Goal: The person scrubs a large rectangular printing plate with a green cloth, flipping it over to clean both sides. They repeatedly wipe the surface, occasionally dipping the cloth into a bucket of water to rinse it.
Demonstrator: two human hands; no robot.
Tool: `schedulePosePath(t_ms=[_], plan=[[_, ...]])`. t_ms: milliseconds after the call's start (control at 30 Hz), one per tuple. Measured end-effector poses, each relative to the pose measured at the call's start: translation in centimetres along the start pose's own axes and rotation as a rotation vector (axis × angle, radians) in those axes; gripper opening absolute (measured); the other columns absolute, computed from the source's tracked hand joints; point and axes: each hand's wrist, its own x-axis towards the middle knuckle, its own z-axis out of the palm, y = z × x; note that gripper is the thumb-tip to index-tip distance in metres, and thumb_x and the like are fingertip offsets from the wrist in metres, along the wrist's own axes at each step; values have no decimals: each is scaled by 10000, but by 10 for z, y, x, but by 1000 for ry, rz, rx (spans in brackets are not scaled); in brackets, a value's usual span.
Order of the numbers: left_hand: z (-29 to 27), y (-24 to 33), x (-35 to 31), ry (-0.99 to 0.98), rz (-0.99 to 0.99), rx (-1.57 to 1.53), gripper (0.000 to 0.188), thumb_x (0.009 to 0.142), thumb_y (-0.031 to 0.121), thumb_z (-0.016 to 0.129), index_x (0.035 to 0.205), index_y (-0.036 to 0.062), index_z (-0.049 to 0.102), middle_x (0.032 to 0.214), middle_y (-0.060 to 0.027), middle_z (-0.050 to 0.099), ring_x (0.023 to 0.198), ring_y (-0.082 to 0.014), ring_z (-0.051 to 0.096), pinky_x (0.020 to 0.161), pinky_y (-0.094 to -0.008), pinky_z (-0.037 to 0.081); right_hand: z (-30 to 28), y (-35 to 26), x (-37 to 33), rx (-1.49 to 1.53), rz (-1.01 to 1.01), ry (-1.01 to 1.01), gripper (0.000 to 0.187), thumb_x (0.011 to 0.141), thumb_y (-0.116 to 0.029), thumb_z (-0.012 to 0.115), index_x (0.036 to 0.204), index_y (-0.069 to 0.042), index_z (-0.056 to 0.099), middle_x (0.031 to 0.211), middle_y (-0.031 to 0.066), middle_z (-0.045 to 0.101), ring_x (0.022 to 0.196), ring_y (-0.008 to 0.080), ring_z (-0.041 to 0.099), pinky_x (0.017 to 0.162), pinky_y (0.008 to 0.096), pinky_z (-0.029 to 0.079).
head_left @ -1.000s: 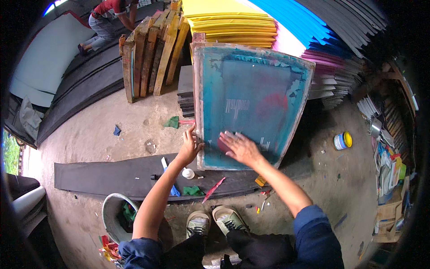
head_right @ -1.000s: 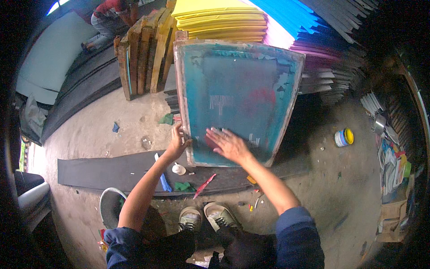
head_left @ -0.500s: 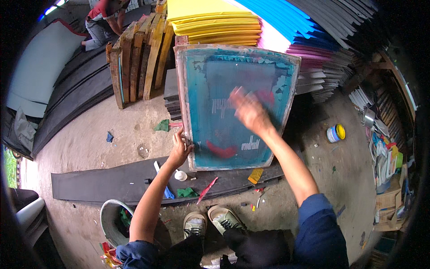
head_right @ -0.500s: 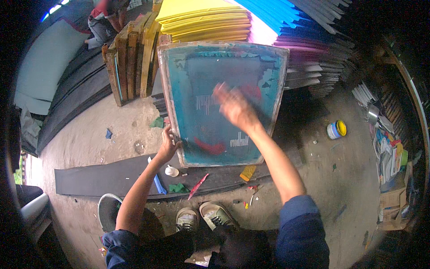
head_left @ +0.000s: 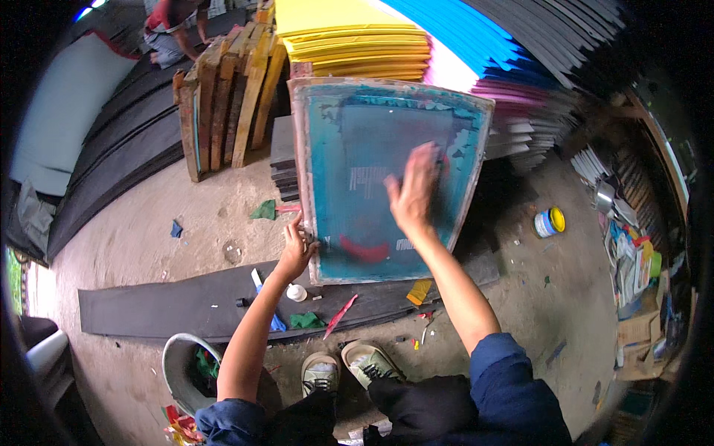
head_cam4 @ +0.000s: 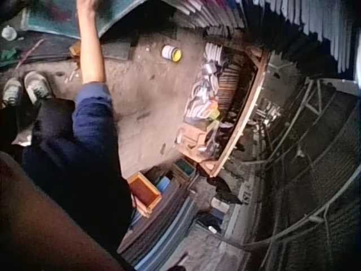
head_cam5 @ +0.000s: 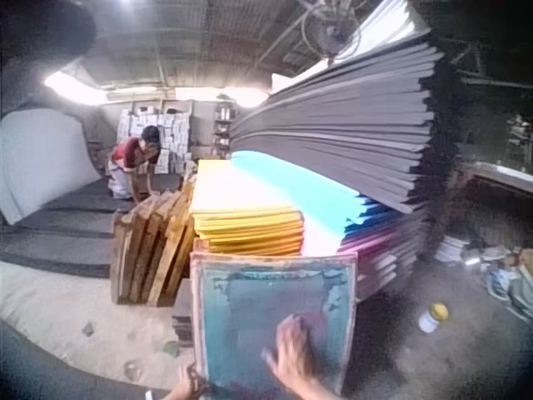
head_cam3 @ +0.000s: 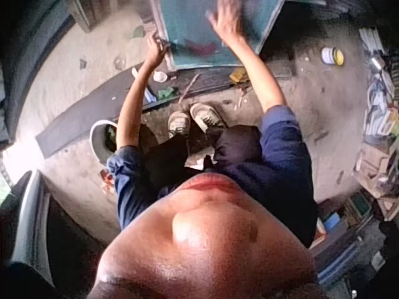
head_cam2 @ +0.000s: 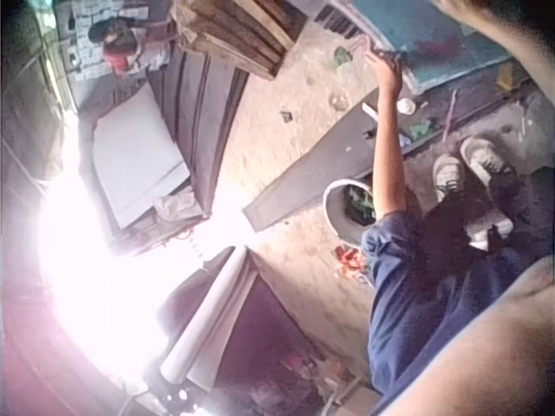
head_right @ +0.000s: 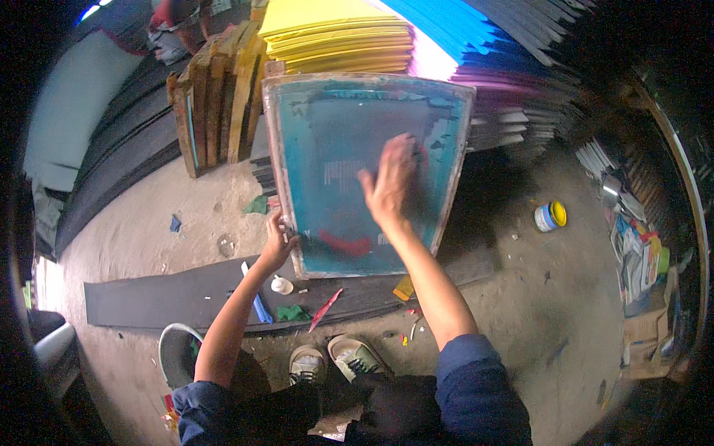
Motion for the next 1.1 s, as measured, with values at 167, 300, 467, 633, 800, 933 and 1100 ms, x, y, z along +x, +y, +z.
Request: schedulePosePath(t_ms=[167,300,467,633,800,933,1100], plan=[[4,-2,4,15,1,-49,776,766,33,608,1336,-23,84,1220,-248,274,1032,-366,370,911,-407,351,-27,60,4,-144,-379,-307,656,862,-383,451,1372,-46,213,1428,144,201,1309,291,218,1053,418,216],[10,5,1,17,41,44,790,766,35,607,1340,-23,67,1180,-252,291,1010,-355,393,903,-396,359,-3,24,3,10,103,20,697,851,-318,497,1376,-9,156,1434,193,134,1324,343,142,1056,467,161],[-4,-5,1,39,29,12,784,766,21,589,1347,-5,63,1198,-250,274,1012,-379,395,891,-413,376,-17,30,-59,46,-311,-578,748,842,-332,509,1376,5,109,1422,215,147,1318,378,124,1068,456,146],[6,17,3,-13,-79,-78,809,759,38,600,1362,45,60,1200,-247,273,1075,-398,364,939,-422,339,-12,40,41,-24,204,151,714,860,-301,485,1379,3,102,1428,228,92,1324,377,82,1072,460,97],[-7,13,-2,2,-39,-24,777,753,35,604,1342,8,99,1271,-233,256,1063,-391,351,951,-422,314,14,-39,-37,226,-338,-416,708,813,-317,535,1355,7,217,1416,200,184,1313,342,179,1062,439,169],[9,8,-2,67,44,-28,756,746,42,612,1319,-39,125,1338,-204,246,1063,-392,325,960,-416,288,10,7,-11,112,-1134,-567,583,851,-311,458,1357,-80,282,1415,41,276,1308,142,244,1087,341,161],[5,9,-3,72,28,9,757,740,40,619,1324,-24,141,1308,-208,271,1067,-382,330,945,-414,302,3,-24,57,64,-645,-311,571,851,-233,470,1362,-83,264,1425,56,248,1304,186,251,1070,369,208]])
